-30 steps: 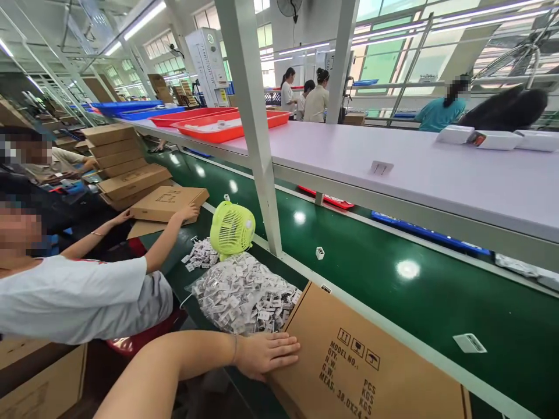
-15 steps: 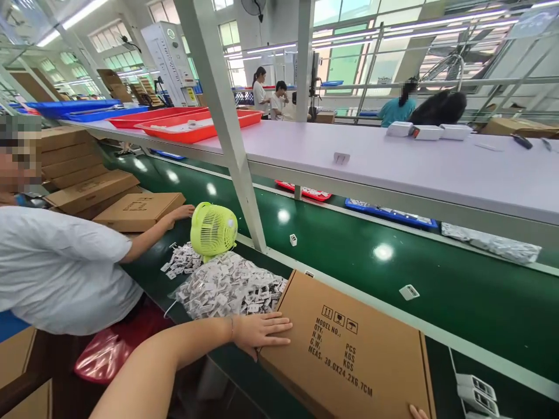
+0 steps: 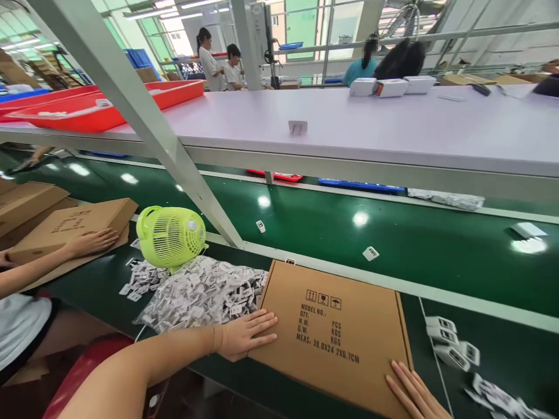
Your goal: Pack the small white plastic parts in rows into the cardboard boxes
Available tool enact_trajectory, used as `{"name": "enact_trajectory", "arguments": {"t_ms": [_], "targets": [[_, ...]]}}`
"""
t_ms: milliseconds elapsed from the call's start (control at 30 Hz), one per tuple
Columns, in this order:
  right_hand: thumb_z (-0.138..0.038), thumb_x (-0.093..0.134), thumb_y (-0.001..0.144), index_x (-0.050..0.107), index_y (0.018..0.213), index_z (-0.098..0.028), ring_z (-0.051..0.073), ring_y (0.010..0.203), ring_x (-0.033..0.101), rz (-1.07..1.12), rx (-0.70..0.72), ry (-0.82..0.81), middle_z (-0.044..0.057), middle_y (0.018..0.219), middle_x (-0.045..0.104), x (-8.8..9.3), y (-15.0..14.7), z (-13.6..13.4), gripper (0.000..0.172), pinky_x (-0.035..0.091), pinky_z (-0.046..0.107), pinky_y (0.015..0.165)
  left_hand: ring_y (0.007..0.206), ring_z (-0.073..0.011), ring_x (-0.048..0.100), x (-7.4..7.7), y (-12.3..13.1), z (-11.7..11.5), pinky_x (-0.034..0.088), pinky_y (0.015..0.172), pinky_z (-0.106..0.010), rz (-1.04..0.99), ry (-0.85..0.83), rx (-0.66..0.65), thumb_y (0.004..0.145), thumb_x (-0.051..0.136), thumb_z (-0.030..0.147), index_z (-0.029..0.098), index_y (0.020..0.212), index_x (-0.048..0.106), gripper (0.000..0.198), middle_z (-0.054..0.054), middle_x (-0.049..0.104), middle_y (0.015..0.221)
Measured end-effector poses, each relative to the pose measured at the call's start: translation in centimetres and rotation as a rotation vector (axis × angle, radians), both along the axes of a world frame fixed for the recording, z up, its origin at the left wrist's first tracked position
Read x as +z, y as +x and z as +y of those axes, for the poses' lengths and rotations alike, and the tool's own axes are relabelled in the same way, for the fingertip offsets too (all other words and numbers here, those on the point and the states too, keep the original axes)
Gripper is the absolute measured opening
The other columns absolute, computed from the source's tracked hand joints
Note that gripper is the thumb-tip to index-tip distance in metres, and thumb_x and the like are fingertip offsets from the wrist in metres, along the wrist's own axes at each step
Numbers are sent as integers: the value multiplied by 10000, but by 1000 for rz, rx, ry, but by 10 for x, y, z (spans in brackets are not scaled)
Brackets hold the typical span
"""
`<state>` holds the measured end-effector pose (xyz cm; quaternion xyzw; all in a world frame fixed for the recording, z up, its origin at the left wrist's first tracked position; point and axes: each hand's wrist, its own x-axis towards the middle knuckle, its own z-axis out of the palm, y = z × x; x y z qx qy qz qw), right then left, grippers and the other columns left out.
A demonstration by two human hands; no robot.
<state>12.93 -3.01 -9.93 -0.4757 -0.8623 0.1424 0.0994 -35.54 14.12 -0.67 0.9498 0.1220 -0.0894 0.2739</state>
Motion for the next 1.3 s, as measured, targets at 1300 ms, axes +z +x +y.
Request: {"name": "enact_trajectory", "arguments": {"t_ms": [1300], "targets": [[-93,539,670,55,1398,-227,284,1336,11,-73,159,-213,99,1462,-1,68,-64,-79,884,-96,581,1029,1315,-401,-8,2,151,-177,-98,986,-639,45,349,332,610,555,513,166,1392,40,998,-155,63,1463]]}}
